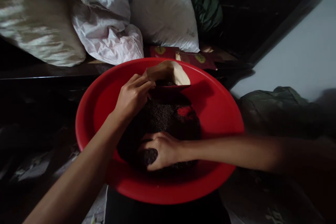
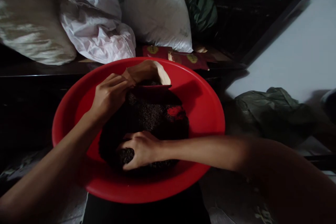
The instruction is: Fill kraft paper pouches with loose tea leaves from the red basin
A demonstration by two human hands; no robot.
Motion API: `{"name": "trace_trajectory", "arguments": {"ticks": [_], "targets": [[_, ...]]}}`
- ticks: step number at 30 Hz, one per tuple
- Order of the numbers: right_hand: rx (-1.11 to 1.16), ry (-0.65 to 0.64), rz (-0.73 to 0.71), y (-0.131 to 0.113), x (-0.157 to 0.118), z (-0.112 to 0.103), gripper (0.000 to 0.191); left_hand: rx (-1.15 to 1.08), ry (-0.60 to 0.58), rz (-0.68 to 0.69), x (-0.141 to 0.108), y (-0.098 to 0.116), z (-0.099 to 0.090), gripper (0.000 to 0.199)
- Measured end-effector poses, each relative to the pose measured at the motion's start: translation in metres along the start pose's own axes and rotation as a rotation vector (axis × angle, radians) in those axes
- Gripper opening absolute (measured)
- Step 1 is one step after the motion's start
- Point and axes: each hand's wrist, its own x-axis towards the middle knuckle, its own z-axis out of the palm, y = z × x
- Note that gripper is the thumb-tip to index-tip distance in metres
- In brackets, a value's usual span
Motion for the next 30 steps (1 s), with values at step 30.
{"name": "trace_trajectory", "arguments": {"ticks": [30], "targets": [[-0.492,0.376,-0.091,0.001,0.007,-0.180,0.031,0.023,-0.058,-0.024,0.001,-0.002,-0.001,0.022]]}}
